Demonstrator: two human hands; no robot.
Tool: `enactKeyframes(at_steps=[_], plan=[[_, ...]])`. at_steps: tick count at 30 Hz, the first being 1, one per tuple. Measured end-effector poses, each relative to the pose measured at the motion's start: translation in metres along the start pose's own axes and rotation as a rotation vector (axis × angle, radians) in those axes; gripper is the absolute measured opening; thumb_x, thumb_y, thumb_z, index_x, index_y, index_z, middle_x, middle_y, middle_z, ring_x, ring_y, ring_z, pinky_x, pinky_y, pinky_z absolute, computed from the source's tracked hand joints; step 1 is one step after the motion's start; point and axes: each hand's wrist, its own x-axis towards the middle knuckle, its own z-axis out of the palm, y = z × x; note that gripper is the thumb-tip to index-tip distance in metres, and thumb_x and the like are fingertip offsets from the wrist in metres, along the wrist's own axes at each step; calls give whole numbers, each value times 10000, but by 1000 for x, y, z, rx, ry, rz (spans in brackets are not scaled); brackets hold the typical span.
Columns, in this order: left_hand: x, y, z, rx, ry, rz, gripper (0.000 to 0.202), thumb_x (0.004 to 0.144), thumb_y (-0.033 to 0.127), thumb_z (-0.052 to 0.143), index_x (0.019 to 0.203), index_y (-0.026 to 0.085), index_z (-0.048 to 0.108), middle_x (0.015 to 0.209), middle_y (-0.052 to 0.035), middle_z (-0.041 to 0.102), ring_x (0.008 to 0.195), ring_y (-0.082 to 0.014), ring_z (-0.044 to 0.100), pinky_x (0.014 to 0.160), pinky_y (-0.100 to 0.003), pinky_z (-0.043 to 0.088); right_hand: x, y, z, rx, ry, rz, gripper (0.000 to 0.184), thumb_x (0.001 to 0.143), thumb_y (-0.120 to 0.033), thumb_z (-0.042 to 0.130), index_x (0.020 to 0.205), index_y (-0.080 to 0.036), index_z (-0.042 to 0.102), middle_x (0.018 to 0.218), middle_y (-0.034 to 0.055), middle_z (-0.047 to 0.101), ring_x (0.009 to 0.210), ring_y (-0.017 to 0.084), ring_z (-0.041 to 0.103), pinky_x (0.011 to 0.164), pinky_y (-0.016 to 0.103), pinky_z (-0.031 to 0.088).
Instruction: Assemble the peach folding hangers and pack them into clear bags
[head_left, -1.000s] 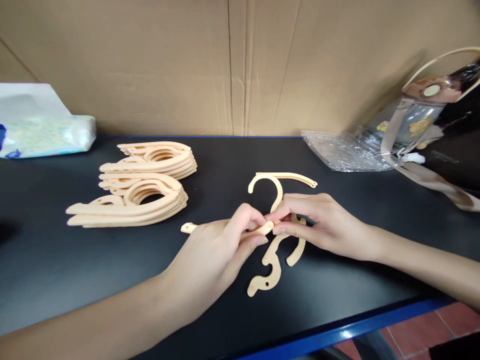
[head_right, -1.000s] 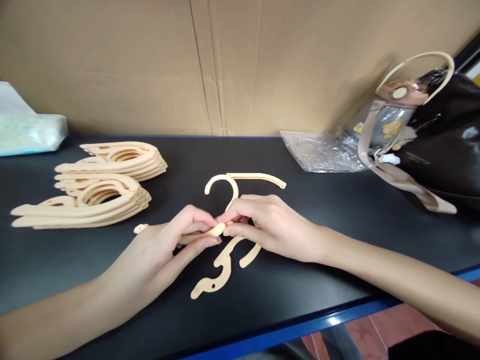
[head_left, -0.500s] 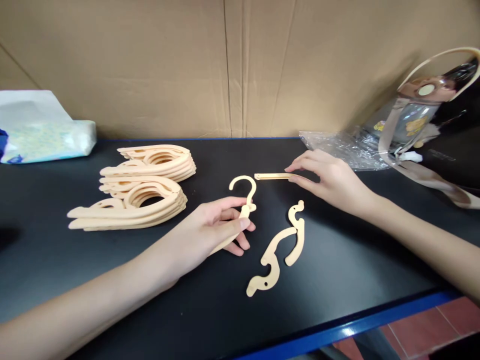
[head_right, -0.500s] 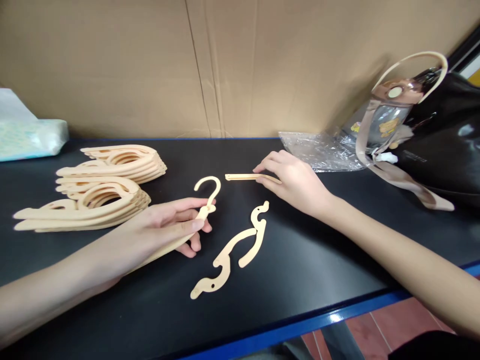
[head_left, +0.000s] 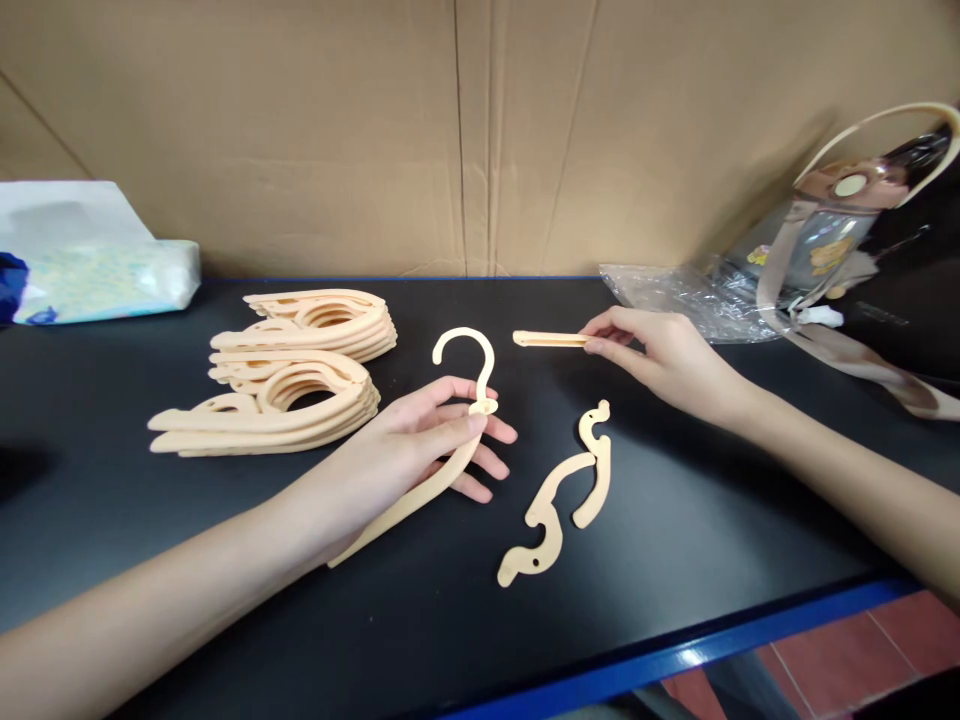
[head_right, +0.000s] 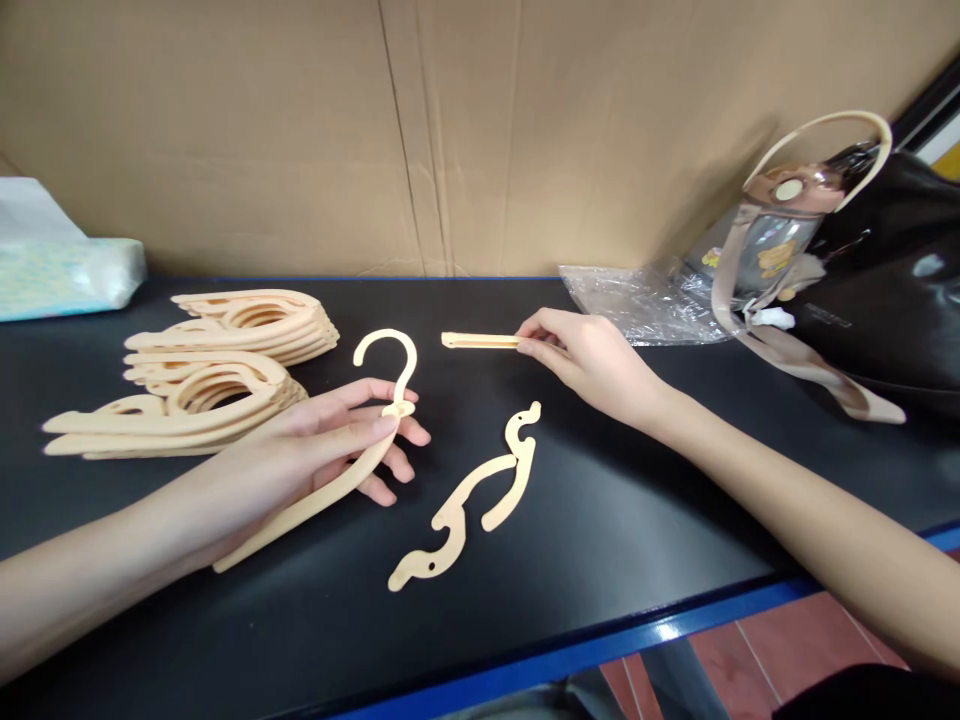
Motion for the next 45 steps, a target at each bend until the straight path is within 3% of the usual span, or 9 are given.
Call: enactKeyframes(at_steps=[13,16,19,22,29,33,36,39,45], plan=[[-4,-3,3,66,4,57,154,974,320,580,1068,198,580,1174,-29,637,758,-95,698,652,-192,623,-9,-17,1,195,-147,-256,262,1008,-260,475,1123,-147,681,1011,72,698,858,148,652,758,289,480],[-5,-2,3,79,-13,62,162,963,325,599,1073,206,588,1269,-30,606,779,-96,700,658,-197,624,-10,-24,1,398,-167,-102,215,948,-304,586,1074,-178,705,963,52,716,822,154,671,722,296,501],[-3,-1,4,76,-78,44,160,958,303,608,1079,199,590,1152,-28,668,762,-104,706,629,-183,607,-10,-30,0,760,-121,197,216,783,-344,779,943,-214,715,839,8,723,716,137,664,666,279,525],[-1,-1,4,68,-120,18,157,949,288,625,1069,189,601,1078,-28,714,757,-113,716,625,-176,596,-8,-32,-1,1063,-57,368,217,698,-335,848,843,-222,732,767,-18,696,655,94,613,663,244,527],[-2,0,4,34,-93,-2,225,929,318,657,1108,181,649,1044,-48,746,728,-110,702,604,-172,590,-6,-31,-2,1325,-43,402,190,918,-414,642,919,-225,655,889,6,712,860,118,684,800,239,568],[-2,-2,4,8,-48,4,232,920,383,662,1053,193,674,948,-16,726,703,-110,679,574,-180,587,-7,-37,-7,1312,-58,433,194,999,-384,497,891,-231,548,833,7,709,713,135,702,728,289,607],[-2,-3,5,-13,-19,19,224,920,387,662,1046,203,675,963,-11,716,705,-109,671,579,-190,592,-12,-41,-12,1296,-186,445,218,1021,-376,441,1023,-216,589,683,-20,646,527,126,653,620,291,609],[-2,-4,7,-62,-30,43,169,933,341,652,1016,196,679,988,-6,709,714,-95,667,628,-191,596,-17,-45,-15,1382,-412,409,335,1013,-358,478,1277,-170,561,680,-17,664,528,135,674,603,284,600],[-6,-5,10,-90,-114,44,134,954,299,629,1013,199,695,993,0,698,740,-76,668,703,-172,575,-19,-49,-15,1450,-721,386,468,1033,-351,430,1467,-175,406,1016,108,750,699,182,741,614,320,594]])
